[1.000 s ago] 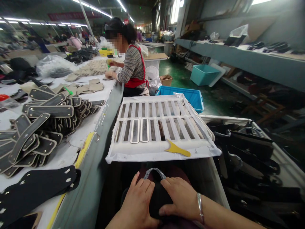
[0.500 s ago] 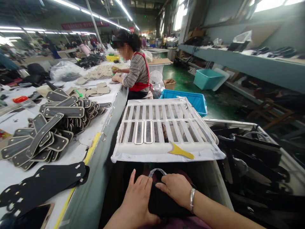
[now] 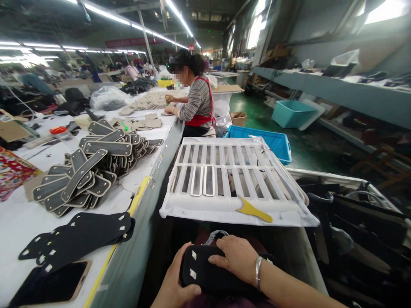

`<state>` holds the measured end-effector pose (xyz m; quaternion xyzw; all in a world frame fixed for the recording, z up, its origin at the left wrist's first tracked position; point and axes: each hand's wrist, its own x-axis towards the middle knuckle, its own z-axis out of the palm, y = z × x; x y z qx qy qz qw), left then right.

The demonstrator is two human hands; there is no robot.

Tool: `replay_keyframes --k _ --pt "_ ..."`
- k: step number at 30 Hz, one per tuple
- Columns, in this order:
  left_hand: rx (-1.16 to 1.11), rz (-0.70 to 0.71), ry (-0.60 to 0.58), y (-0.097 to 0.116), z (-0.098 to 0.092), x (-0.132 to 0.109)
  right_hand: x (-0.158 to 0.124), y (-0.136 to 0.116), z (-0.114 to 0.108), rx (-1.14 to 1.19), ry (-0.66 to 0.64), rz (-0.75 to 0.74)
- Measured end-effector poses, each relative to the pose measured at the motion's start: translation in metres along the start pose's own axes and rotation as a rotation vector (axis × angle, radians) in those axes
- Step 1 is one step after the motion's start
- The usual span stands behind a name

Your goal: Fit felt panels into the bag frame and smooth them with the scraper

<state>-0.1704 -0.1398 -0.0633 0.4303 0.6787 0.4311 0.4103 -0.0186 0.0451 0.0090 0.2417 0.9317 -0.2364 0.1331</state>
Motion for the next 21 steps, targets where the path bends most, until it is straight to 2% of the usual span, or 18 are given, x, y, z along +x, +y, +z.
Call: replay_keyframes --k 3,7,10,15,18,21 --pt "-0.030 -0.011 0.054 0.002 0.007 0.000 0.006 0.001 0.001 -0.033 0.005 0.002" --pt "-0.077 -0.060 0.084 0.012 0.008 -0.002 0.011 0.000 0.004 -0.010 -0.002 -0.001" --pt "-0.118 -0.085 0.070 0.019 0.006 -0.005 0.013 -0.001 0.003 0.015 -0.016 -0.020" --pt "-0.332 -0.148 0.042 0.031 0.002 -0.008 0.008 -0.003 0.000 -0.003 -0.027 -0.007" --pt "-0.352 -0.181 0.064 0.035 0.000 -0.008 0.003 -0.012 0.007 0.002 0.056 -0.012" --pt "-0.316 -0.140 0.078 0.034 0.000 -0.008 0.005 -0.030 0.018 -0.007 0.135 -0.034"
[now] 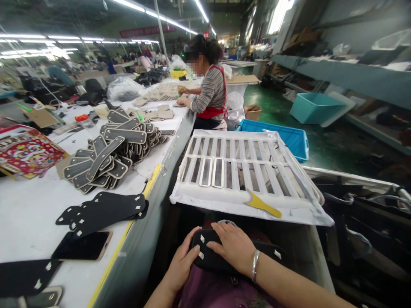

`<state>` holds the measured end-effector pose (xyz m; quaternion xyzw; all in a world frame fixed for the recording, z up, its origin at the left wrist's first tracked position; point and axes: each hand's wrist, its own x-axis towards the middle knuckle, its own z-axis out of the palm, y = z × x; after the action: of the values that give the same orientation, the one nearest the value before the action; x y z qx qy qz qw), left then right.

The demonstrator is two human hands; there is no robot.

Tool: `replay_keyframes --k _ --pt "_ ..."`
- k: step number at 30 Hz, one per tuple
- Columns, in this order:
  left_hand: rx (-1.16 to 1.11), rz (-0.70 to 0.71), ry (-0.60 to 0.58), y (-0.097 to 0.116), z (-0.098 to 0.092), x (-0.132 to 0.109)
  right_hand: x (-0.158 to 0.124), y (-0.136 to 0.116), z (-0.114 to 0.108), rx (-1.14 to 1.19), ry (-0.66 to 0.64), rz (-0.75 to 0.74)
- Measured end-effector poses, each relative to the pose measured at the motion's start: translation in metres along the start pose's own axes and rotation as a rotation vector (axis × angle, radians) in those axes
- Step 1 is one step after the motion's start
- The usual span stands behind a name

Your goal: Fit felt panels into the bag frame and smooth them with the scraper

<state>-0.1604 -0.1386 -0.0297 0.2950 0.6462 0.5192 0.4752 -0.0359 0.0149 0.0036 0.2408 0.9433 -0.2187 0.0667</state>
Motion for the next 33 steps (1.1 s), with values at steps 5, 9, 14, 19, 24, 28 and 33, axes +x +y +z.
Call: replay_keyframes --k 5,9,14,19,24,28,33 --pt "0.050 0.020 -0.011 0.003 -0.004 0.003 0.014 -0.017 0.002 0.055 -0.091 -0.042" --pt "0.021 0.064 -0.083 0.006 -0.008 0.005 0.009 0.012 -0.018 0.111 -0.262 -0.066" --pt "0.003 0.040 -0.150 0.008 -0.013 0.009 -0.035 0.081 -0.043 0.109 -0.303 0.090" --pt "0.049 -0.088 -0.125 0.007 -0.013 0.020 -0.085 0.122 -0.047 0.373 -0.274 0.275" --pt "0.257 -0.068 -0.144 -0.003 -0.012 0.025 -0.113 0.131 -0.026 0.827 -0.129 0.287" --pt "0.377 -0.016 -0.185 -0.015 -0.020 0.038 -0.117 0.125 -0.009 0.981 0.041 0.310" --pt "0.402 0.008 -0.180 -0.010 -0.031 0.045 -0.126 0.120 0.008 1.549 0.087 0.409"
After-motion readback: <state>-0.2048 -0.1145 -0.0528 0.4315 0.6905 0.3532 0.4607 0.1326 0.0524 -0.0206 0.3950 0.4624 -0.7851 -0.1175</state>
